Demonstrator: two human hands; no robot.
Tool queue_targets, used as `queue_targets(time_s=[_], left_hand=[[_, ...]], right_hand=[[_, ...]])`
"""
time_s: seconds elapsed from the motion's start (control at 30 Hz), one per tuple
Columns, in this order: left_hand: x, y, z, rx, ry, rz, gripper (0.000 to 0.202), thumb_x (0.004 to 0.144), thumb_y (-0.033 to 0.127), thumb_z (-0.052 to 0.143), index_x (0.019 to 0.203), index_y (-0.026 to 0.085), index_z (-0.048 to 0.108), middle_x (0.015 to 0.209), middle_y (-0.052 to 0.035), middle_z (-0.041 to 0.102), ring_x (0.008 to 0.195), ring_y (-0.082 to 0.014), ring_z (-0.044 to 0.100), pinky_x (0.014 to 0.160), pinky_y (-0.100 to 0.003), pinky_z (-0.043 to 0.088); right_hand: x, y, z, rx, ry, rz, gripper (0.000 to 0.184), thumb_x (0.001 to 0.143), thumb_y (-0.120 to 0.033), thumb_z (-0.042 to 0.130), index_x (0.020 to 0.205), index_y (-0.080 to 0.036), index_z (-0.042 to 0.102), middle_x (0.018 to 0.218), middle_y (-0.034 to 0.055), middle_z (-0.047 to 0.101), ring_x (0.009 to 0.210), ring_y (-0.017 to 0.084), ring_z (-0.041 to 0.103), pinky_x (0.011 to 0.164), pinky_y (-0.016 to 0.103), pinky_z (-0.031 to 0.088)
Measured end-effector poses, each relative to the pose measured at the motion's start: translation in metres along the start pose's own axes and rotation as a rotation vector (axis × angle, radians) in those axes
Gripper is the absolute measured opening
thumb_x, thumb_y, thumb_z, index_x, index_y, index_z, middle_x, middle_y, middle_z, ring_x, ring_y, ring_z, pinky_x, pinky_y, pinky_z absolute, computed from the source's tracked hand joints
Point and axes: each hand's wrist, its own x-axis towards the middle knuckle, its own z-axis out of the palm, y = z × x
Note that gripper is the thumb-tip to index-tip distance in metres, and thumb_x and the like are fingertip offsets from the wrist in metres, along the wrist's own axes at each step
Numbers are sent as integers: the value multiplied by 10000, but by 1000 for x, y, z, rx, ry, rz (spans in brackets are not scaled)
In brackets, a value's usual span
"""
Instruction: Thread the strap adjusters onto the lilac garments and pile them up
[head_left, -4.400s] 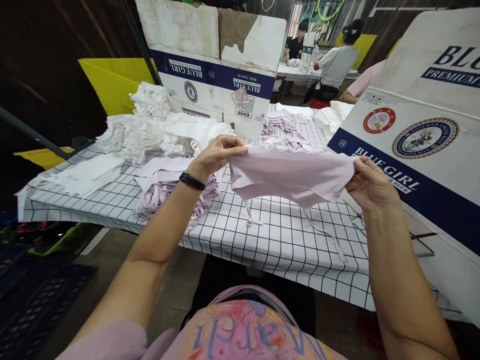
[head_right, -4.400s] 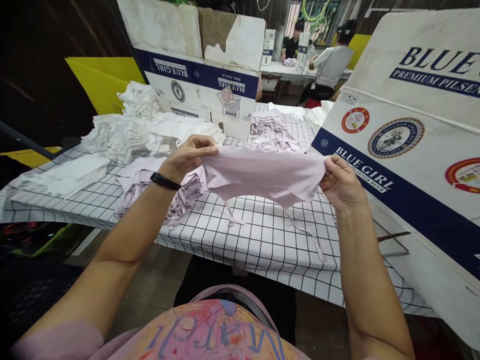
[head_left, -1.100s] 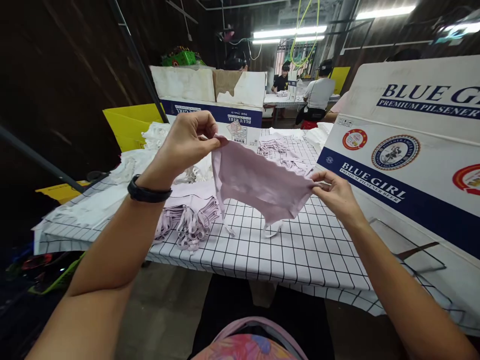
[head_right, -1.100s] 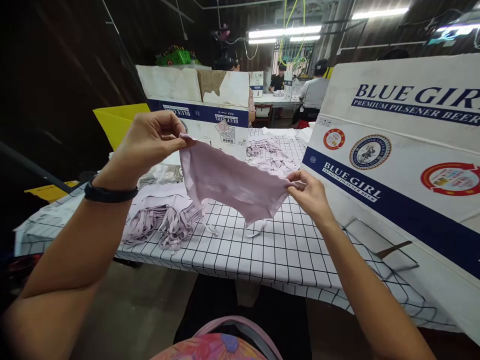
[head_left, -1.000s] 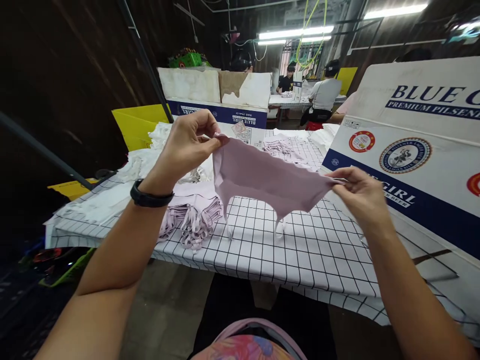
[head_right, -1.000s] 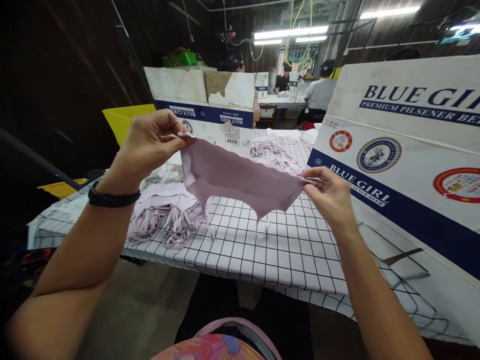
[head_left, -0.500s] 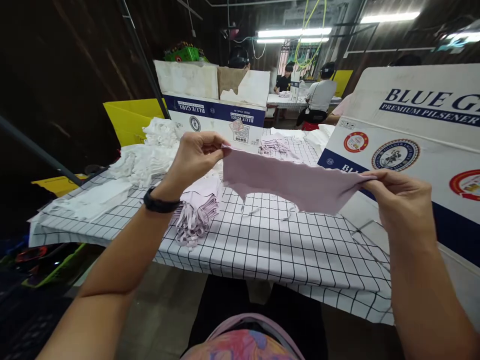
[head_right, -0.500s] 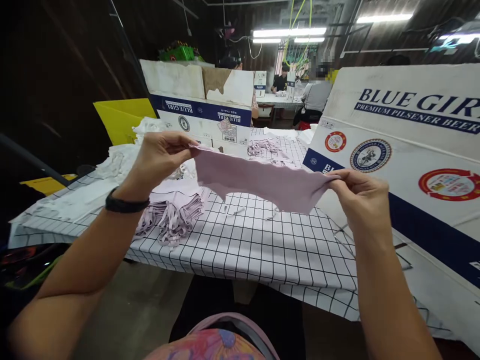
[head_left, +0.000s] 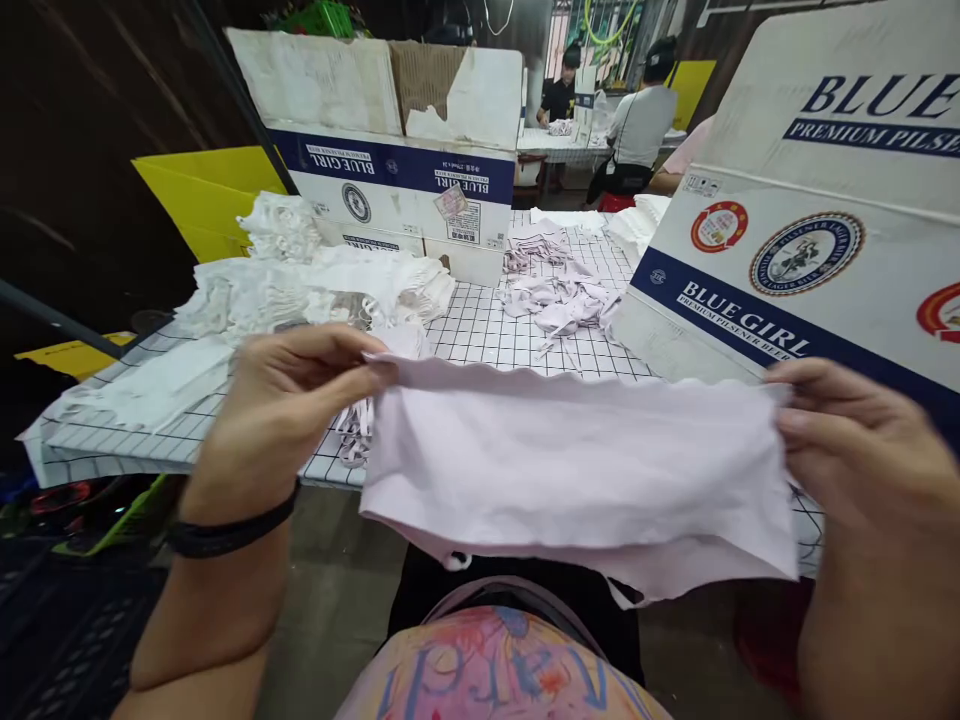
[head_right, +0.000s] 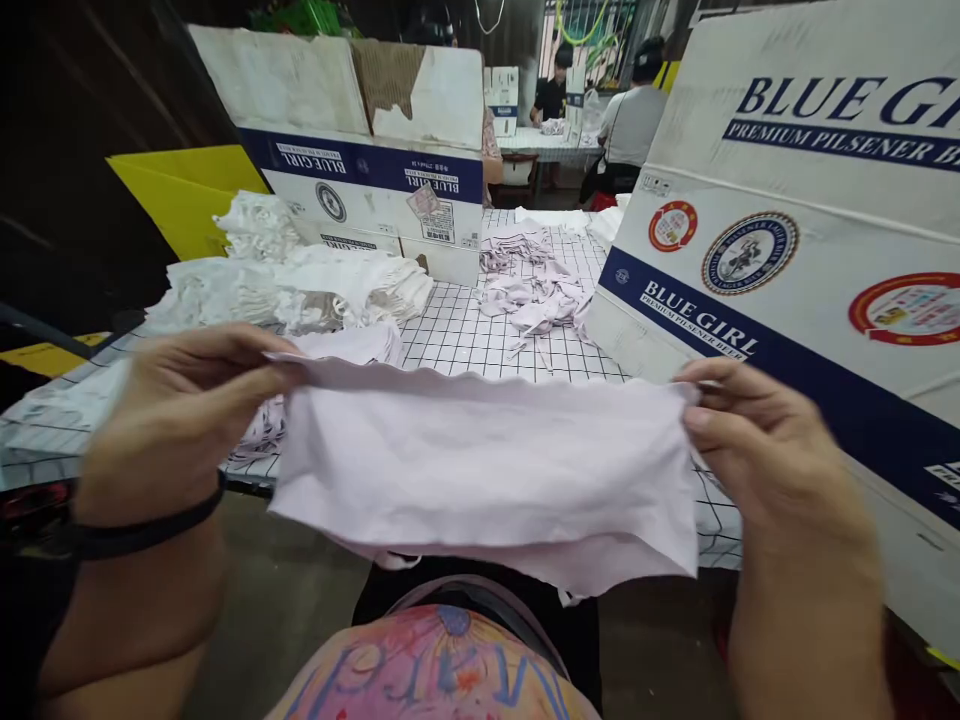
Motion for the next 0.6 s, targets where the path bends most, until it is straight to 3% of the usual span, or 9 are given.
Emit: queue_targets(time_s=[0.1, 0.2, 0.3, 0.37, 0.47, 0.6], left_hand=[[11, -65, 15, 41, -162, -193, 180, 761, 317, 846, 855, 182, 772, 821, -30, 756, 739, -147, 686, 654, -239, 572], [27, -129, 36, 126, -212, -279, 254, 749, 371, 786, 846, 143, 732, 774, -43, 731, 699, -169, 668, 643, -278, 559], [46, -174, 56, 388, -222, -260, 163, 793, 310, 670, 827, 155, 707, 729, -33, 699, 703, -192, 655, 687, -322, 554], [54, -192, 68, 608, -221, -192, 157, 806, 226, 625, 924, 163, 708, 816, -57, 715, 811, -232, 677, 804, -382, 565], [53, -203, 87, 818, -256, -30, 351, 833, 167, 615, 1181, 159, 658, 1148, -137, 700, 1118, -314, 641, 997, -486, 524], [31, -201, 119, 792, -530, 138, 402, 963, 243, 544, 1352, 148, 585, 1476, -166, 541, 1393, -328, 481, 1175, -529, 401]], right_hand=[[28, 48, 28, 37, -143, 222, 338, 625, -327, 858, 917, -232, 717, 758, 21, 703, 614, 147, 620, 552, 259, 517], [66, 108, 50, -136, -173, 194, 320, 676, -313, 752, 946, -151, 699, 690, 22, 694, 654, 160, 640, 667, 296, 555], [97, 146, 69, -424, -120, 65, 277, 734, -266, 610, 959, -135, 704, 795, 72, 737, 738, 196, 672, 775, 368, 566], [107, 154, 80, -525, -45, 1, 330, 742, -224, 570, 1029, -137, 708, 994, 128, 760, 886, 239, 692, 890, 424, 548], [101, 154, 91, -647, -43, -110, 428, 814, -231, 541, 1207, -139, 686, 1255, 181, 703, 1122, 298, 653, 1027, 479, 488], [64, 161, 94, -938, -306, -240, 451, 957, -323, 468, 1347, -187, 649, 1519, 154, 546, 1426, 343, 461, 1152, 562, 364]])
